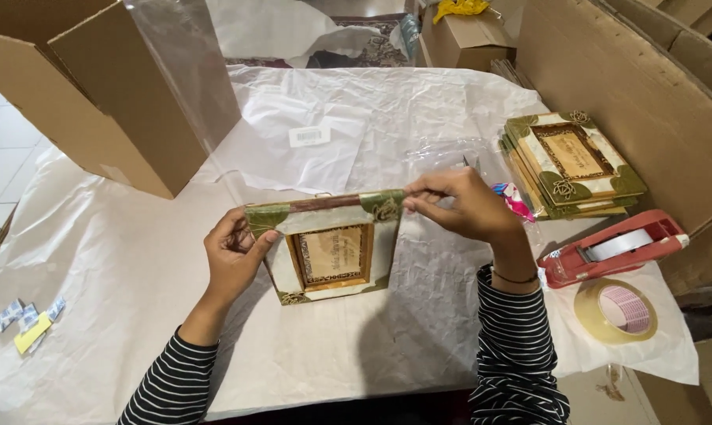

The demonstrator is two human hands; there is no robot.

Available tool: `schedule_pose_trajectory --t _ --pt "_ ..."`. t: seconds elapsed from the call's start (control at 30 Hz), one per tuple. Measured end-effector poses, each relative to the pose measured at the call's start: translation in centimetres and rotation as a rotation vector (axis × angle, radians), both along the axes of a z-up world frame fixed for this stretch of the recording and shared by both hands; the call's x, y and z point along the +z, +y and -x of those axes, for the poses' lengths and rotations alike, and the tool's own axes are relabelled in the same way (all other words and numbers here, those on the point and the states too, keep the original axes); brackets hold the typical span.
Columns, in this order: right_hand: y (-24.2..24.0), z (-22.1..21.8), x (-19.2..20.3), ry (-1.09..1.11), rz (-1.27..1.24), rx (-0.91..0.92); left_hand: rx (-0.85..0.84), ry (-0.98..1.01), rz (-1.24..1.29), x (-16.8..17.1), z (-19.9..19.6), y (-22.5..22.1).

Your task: The person uses scissors to open a pack of plastic sleeves and then carefully inserts a decorative picture frame into one of the sleeves.

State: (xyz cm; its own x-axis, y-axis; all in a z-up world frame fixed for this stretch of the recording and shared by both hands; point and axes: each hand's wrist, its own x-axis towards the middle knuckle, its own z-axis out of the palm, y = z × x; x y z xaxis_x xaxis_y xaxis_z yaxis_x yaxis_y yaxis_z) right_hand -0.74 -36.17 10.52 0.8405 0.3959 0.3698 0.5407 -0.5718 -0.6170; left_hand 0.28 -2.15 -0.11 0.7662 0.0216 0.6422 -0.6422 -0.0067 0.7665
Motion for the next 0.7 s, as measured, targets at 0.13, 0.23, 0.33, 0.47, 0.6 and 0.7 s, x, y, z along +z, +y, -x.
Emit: schedule_pose_trajectory --t 0.13,0.23,0.33,0.47,0.6,0.7 --pt "0.2 -0.9 0.0 0.062 -0.060 0.033 -0.034 0.032 0.038 -0.6 -0.8 0.2" --pt "-0.1 -1.1 0.1 0.129 -0.040 0.060 -0.022 0.046 0.023 -1.2 -1.0 0.6" --pt "-0.1 -1.1 -0.1 0.147 0.025 0.092 -0.006 0.047 0.030 -3.7 -1.8 1.4" --pt "0.6 -0.2 0.4 0.078 0.113 0.045 0.040 0.053 0.023 -7.6 -3.7 2.9" --pt "1.2 1.0 0.5 -0.030 0.285 -0.065 0.067 0.070 0.033 -9.7 -4.5 3.9" --pt "1.3 1.2 0.2 -0.052 0.375 -0.090 0.075 0.057 0.028 -5.9 -2.5 1.9"
